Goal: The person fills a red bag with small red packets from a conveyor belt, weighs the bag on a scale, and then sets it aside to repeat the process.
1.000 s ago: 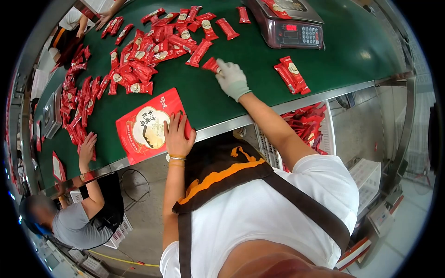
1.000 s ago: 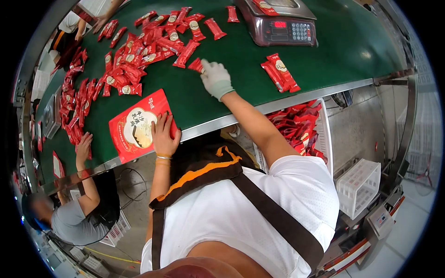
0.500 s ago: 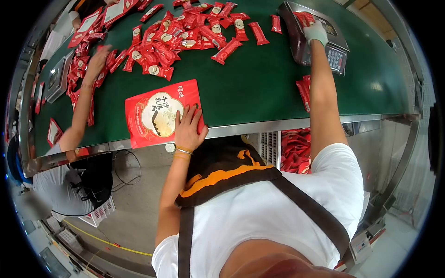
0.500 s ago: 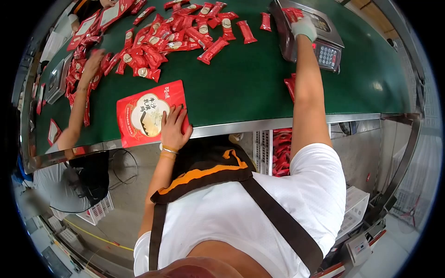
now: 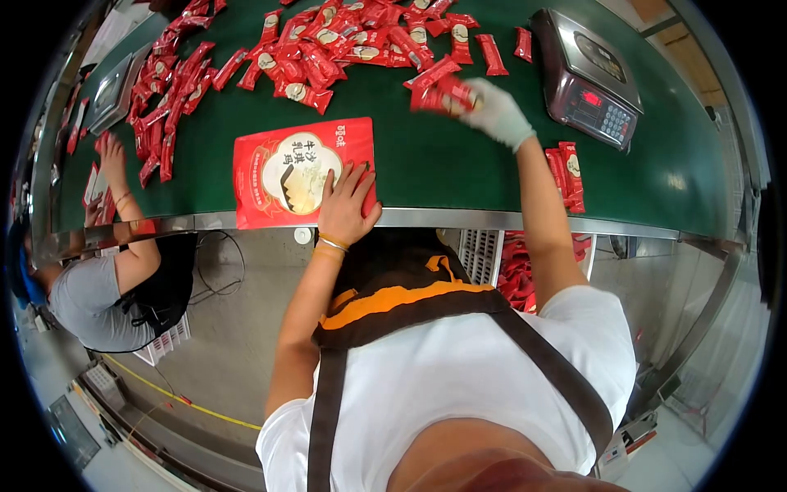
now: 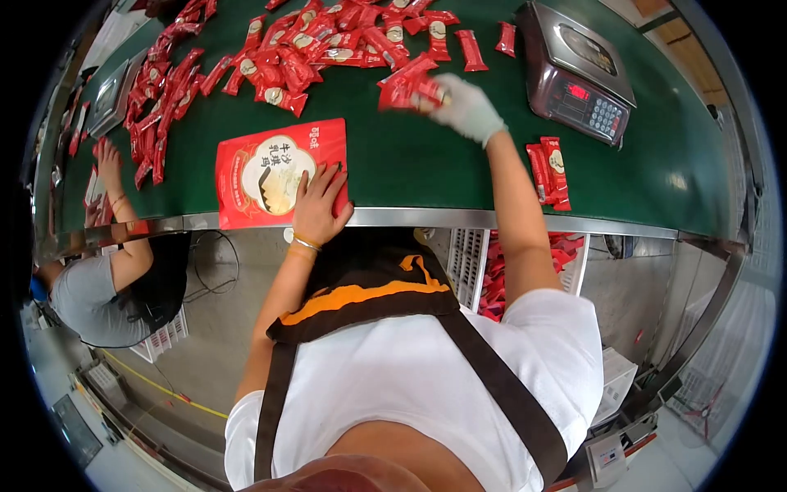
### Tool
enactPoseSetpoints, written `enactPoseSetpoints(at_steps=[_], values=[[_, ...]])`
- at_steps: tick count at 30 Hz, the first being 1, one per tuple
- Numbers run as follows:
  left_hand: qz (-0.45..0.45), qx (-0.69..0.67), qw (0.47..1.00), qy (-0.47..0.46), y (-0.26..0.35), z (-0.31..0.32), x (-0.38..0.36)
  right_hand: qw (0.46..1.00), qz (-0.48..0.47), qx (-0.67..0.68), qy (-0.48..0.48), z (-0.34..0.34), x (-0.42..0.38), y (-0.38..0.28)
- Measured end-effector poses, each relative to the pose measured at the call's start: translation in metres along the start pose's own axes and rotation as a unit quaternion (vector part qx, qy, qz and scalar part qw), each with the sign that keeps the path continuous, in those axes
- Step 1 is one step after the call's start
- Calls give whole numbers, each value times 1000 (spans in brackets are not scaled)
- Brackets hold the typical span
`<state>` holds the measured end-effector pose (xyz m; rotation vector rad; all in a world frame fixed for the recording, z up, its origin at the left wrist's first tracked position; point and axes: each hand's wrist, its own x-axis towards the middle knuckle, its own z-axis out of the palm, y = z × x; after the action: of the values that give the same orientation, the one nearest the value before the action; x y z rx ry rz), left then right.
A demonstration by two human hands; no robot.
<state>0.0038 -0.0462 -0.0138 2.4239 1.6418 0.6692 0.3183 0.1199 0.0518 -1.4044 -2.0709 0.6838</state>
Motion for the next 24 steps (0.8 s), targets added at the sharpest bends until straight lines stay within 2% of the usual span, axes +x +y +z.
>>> enactPoseSetpoints(at_steps=[2, 4, 6, 9, 10, 12, 13, 14, 15, 16, 17, 18, 20, 21, 22, 24], values=[[-2, -3, 1000, -7, 0, 1, -2, 995, 47, -3, -93, 23, -27, -20], [12, 5, 1000, 2, -2, 1, -1, 988, 70, 30, -138, 47, -38, -27], [19, 2, 1000, 9, -2, 1, -1, 993, 39, 53, -98, 46, -31, -23], [16, -12, 1000, 5, -4, 0, -1, 999, 31, 7, 38, 33, 3, -3], [10, -16, 1000, -4, -4, -1, -1, 999, 30, 7, 41, 32, 19, 3], [7, -21, 1000, -12, -3, 1, 4, 988, -30, -145, 36, 30, 48, 12], [-29, -43, 998, -27, -2, 3, 10, 988, -30, -145, 38, 34, 61, 20], [-65, -64, 995, -41, 3, 3, 20, 981, -12, -194, -2, 41, 73, 26], [-63, -63, 995, -39, 9, 6, 32, 970, 6, -241, -41, 48, 80, 32], [-33, -88, 995, 13, 21, 2, 50, 970, 5, -242, -38, 51, 83, 28], [-2, -116, 991, 65, 29, 2, 65, 969, 46, -241, -44, 52, 86, 22], [2, -117, 991, 68, 34, 7, 76, 966, 87, -240, -50, 51, 85, 18], [44, -8, 997, 67, 41, 23, 88, 962, 91, -250, -57, 41, 69, 10], [50, -1, 997, 59, 35, 38, 87, 968, 120, -213, -53, 29, 60, 7], [59, -8, 996, 64, 33, 40, 87, 972, 150, -178, -45, 13, 54, 7], [-24, -42, 998, -50, 35, 39, 68, 953, 190, -212, 100, -38, 43, 26]])
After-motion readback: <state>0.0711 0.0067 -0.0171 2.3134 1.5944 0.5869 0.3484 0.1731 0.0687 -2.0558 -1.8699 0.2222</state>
